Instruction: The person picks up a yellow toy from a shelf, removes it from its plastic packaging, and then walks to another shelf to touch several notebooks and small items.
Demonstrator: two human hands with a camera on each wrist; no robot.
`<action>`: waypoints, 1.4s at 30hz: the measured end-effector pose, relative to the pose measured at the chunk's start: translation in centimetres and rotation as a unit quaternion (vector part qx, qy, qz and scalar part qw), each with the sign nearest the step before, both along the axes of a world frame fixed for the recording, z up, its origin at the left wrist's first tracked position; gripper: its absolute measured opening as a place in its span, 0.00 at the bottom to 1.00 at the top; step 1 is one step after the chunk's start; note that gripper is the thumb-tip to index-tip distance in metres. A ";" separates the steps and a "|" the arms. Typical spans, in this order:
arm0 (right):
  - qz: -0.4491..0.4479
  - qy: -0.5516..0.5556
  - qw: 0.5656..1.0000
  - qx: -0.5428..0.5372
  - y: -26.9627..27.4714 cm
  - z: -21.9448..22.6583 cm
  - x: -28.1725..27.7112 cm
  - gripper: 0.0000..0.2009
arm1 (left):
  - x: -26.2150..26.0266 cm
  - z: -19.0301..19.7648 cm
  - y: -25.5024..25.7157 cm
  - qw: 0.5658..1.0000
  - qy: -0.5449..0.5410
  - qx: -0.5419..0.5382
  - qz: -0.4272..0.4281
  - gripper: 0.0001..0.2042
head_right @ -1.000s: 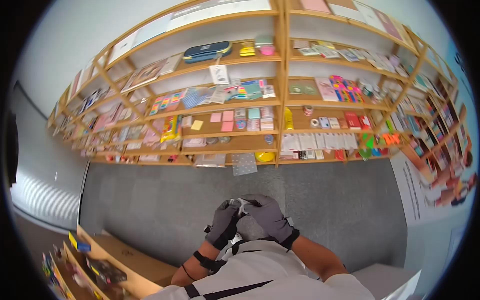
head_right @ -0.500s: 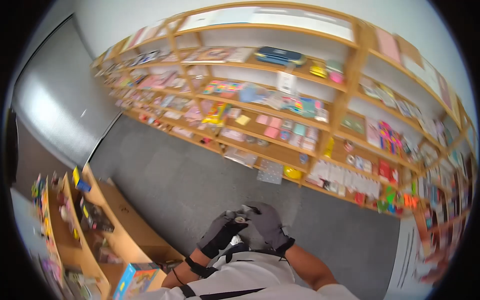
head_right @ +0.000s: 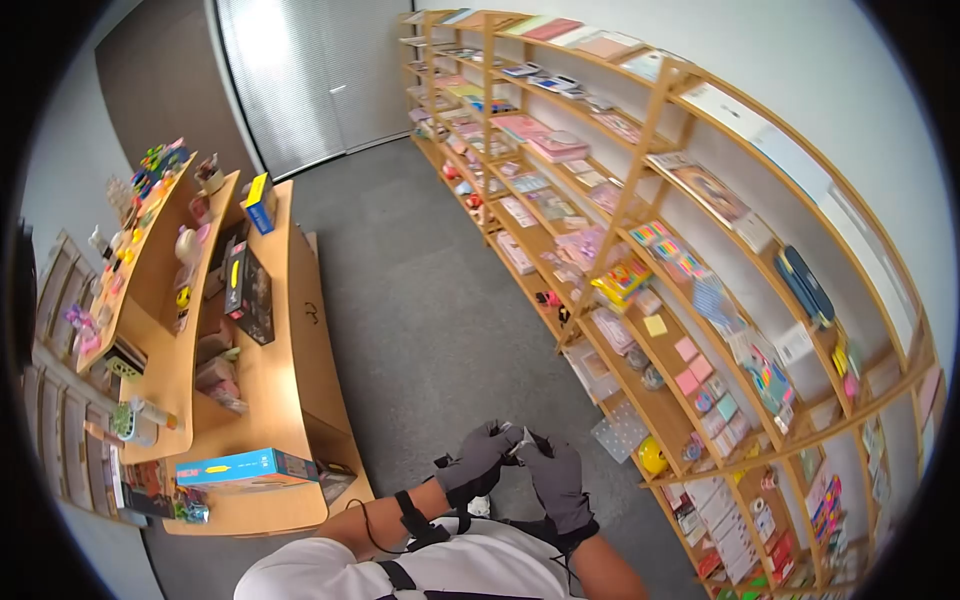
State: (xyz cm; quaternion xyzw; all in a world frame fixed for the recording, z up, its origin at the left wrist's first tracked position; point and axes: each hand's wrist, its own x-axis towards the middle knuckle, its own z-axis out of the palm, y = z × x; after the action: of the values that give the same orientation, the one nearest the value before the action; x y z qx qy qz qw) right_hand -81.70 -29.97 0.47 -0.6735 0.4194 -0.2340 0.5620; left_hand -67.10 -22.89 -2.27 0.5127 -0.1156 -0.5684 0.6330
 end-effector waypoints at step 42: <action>0.353 -0.059 0.930 0.081 -28.1 1.2 66.2 0.09 | 55.9 1.7 -19.3 0.924 0.097 -0.029 0.370 0.05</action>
State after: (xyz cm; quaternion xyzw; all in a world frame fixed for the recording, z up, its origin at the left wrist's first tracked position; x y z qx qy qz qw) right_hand -15.51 -58.07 1.65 -0.7151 0.1381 -0.0247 0.6848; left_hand -11.24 -42.17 -0.59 0.4425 0.1280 -0.3375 0.8209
